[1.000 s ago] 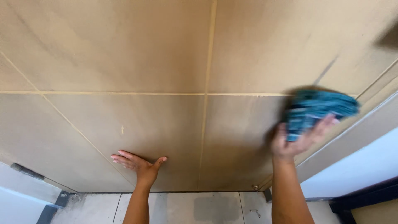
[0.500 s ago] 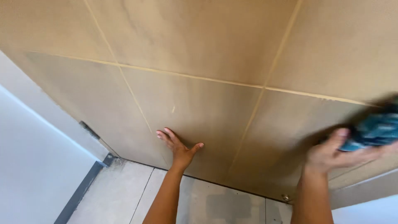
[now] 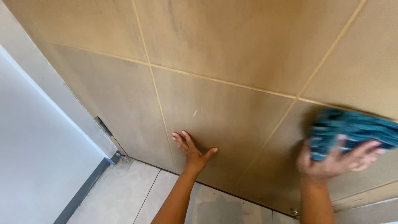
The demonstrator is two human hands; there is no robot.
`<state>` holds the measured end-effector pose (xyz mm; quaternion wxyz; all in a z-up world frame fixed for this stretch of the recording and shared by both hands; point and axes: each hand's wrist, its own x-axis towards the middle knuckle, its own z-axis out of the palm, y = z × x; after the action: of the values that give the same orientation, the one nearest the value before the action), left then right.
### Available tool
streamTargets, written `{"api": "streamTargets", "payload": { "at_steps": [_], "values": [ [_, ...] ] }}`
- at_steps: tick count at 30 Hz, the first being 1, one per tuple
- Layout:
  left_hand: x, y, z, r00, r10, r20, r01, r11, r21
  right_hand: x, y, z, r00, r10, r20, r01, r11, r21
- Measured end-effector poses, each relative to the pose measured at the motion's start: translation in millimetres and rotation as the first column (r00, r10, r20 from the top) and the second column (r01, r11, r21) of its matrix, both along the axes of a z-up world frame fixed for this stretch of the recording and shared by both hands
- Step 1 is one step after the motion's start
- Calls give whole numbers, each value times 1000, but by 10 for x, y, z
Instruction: Cleaning the surface of a wooden door using a cloth.
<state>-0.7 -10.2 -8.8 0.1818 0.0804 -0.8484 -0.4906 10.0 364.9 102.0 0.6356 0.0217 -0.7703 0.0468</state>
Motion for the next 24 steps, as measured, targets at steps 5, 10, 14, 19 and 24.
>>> {"api": "streamTargets", "payload": {
  "at_steps": [5,10,14,19,24],
  "values": [
    [-22,-7,-172,975,-15,-222,17,1000,8,-271,-1031,547,998,57,-7,-57,998,-27],
    [79,-23,-349,938,23,-345,14,995,104,-28,-2412,275,938,252,237,-338,809,481],
    [324,172,-409,901,53,-431,226,791,569,279,-2571,-519,359,752,553,-770,573,-279],
    [809,173,330,846,-101,-524,507,461,729,593,-2137,-525,-87,989,118,-292,88,-952],
    [792,75,470,836,-395,-380,469,156,869,967,-1594,50,254,902,349,-578,431,-693]
  ]
}}
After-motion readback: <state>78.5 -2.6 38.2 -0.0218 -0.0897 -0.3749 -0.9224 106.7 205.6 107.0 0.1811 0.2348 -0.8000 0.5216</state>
